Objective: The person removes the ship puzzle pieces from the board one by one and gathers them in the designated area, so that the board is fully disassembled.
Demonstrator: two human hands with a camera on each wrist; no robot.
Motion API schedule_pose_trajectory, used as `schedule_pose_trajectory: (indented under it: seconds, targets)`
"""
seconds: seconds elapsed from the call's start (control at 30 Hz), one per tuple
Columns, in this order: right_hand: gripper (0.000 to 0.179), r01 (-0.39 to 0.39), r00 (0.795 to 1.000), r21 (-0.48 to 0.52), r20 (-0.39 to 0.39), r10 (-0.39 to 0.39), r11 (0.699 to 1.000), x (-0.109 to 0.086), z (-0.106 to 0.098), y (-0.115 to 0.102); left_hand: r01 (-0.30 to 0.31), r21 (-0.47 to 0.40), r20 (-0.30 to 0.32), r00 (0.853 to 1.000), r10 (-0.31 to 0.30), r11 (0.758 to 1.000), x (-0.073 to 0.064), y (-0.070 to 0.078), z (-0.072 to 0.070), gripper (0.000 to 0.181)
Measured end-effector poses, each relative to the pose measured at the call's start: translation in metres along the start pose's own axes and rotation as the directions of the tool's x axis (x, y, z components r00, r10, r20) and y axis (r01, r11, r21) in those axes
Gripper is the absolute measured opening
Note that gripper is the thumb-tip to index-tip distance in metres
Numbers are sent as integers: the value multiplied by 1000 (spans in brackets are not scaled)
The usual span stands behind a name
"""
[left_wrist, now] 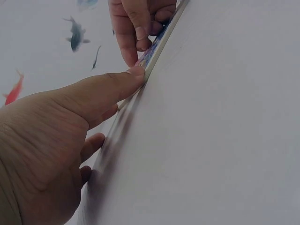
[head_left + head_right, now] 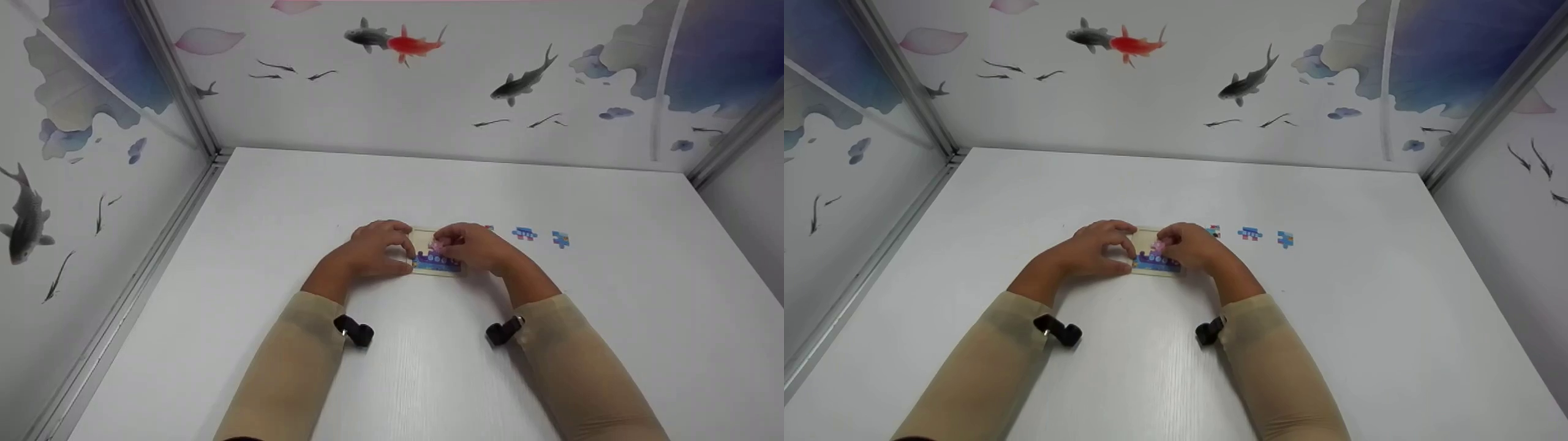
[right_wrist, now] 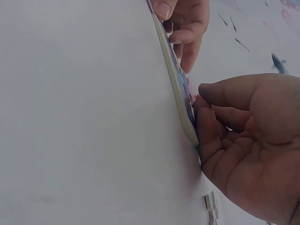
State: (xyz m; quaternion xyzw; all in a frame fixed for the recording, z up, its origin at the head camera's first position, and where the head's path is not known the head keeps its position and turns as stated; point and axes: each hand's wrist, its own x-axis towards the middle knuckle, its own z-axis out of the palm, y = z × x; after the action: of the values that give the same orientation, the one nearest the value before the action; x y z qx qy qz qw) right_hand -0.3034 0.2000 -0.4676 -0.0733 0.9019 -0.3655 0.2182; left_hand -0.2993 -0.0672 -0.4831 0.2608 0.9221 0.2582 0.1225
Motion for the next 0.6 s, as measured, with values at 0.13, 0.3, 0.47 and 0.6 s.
schedule_pose_trajectory:
  seconds: [0.13, 0.3, 0.47, 0.6]
  targets:
    - [30, 0, 1000, 26, -9, 1, 1000, -1, 0, 0, -7, 1, 1, 1000, 7, 1000, 0, 0, 0, 16]
    - [30, 20, 1000, 41, -19, -20, 999, -4, -2, 1, -19, -10, 5, 1000, 19, 1000, 1, -1, 0, 17]
    - [24, 21, 999, 77, -37, -18, 997, -3, -2, 3, -23, -5, 1, 1000, 23, 1000, 1, -1, 0, 17]
    - [19, 15, 999, 119, -54, -9, 993, -3, -1, 3, -7, 2, -1, 1000, 7, 1000, 0, 1, 0, 16]
